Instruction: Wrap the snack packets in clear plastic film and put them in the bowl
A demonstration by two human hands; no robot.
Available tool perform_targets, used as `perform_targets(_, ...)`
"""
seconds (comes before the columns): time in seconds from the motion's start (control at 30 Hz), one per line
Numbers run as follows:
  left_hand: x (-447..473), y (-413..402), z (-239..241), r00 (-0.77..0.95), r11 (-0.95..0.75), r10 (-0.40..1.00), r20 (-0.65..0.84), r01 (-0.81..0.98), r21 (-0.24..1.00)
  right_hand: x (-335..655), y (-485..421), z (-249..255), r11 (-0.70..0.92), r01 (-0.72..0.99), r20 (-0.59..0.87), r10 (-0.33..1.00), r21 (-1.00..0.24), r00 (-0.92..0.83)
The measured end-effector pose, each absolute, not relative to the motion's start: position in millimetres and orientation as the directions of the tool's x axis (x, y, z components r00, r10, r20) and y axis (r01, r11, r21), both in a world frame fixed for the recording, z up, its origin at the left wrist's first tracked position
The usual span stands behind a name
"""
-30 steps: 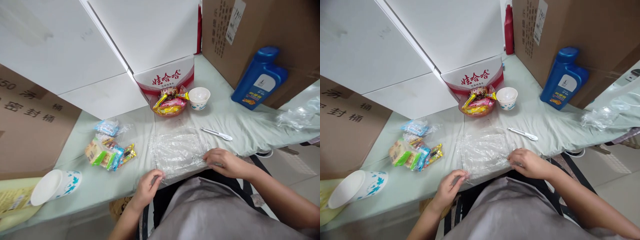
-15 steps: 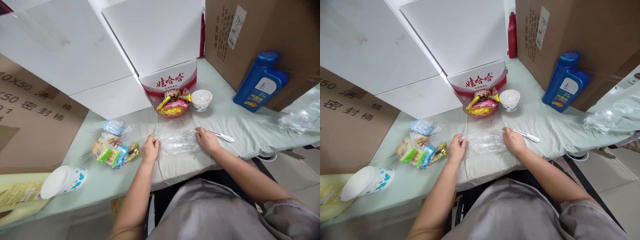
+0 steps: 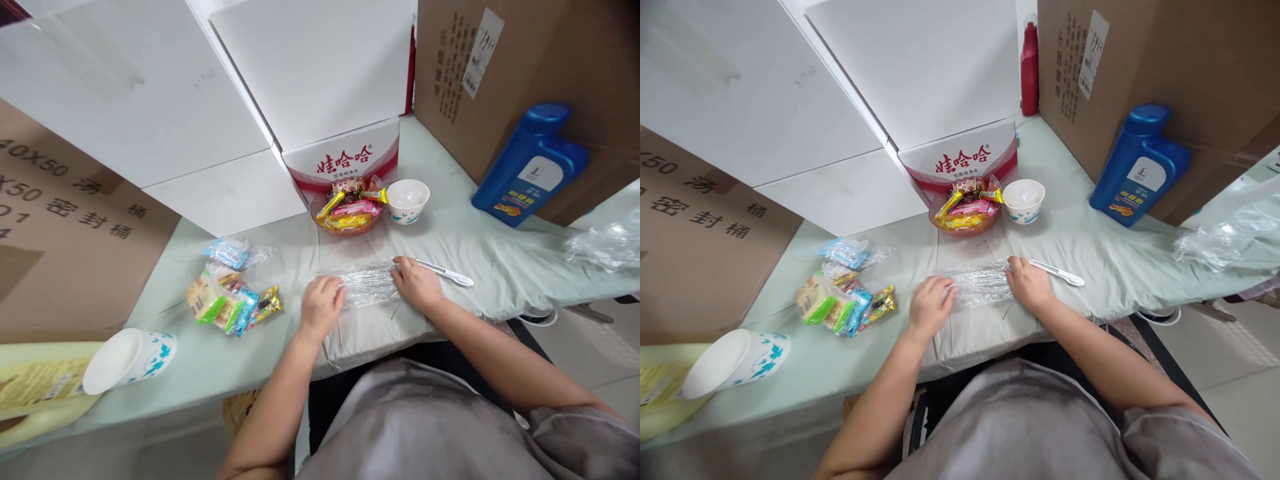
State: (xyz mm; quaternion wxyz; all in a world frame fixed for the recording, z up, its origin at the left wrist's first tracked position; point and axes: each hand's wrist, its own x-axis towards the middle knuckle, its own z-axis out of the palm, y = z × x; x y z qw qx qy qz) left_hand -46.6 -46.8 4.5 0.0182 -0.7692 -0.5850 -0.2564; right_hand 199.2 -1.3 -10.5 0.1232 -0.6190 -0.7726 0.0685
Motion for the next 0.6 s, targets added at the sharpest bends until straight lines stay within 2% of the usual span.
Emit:
perform_targets(0.03, -39, -48, 2, 0.286, -0.378, 0.897, 0.337, 0.892, 0.247, 201, -1, -10, 0.223, 0.938, 0.1, 0.974, -0.265, -0.204)
perform_targets(0.1, -28, -48, -5, 0.383, -0.421, 0.9, 0.207, 0.885, 0.196, 206, 2, -8, 0.211, 0.933, 0.097, 0.977, -0.29, -0.191)
perform_targets(0.17, -24, -48, -10, 0.389, -0.404, 0.914, 0.117, 0.901, 0.162, 213, 5, -2, 0.205, 0.927, 0.15, 0.975, -0.315, -0.164)
perform_targets(0.23, -24, -47, -12, 0.38, -0.384, 0.923, 0.058, 0.912, 0.144, 218, 6, 7, 0.249, 0.916, 0.275, 0.948, -0.314, -0.163)
perform_targets(0.33, -27, -47, -11, 0.363, -0.364, 0.931, 0.029, 0.923, 0.126, 213, 1, 16, 0.442, 0.857, 0.417, 0.853, -0.264, -0.312)
perform_targets(0.4, -27, -47, -10, 0.353, -0.353, 0.935, 0.021, 0.928, 0.115, 201, -5, 12, 0.603, 0.767, 0.394, 0.774, -0.22, -0.496)
perform_targets(0.47, -25, -48, -9, 0.35, -0.349, 0.937, 0.007, 0.931, 0.104, 189, -11, 1, 0.693, 0.697, 0.308, 0.714, -0.183, -0.629)
perform_targets(0.6, -20, -48, -8, 0.305, -0.303, 0.952, -0.012, 0.95, 0.082, 175, -13, -23, 0.645, 0.751, 0.148, 0.764, -0.145, -0.628)
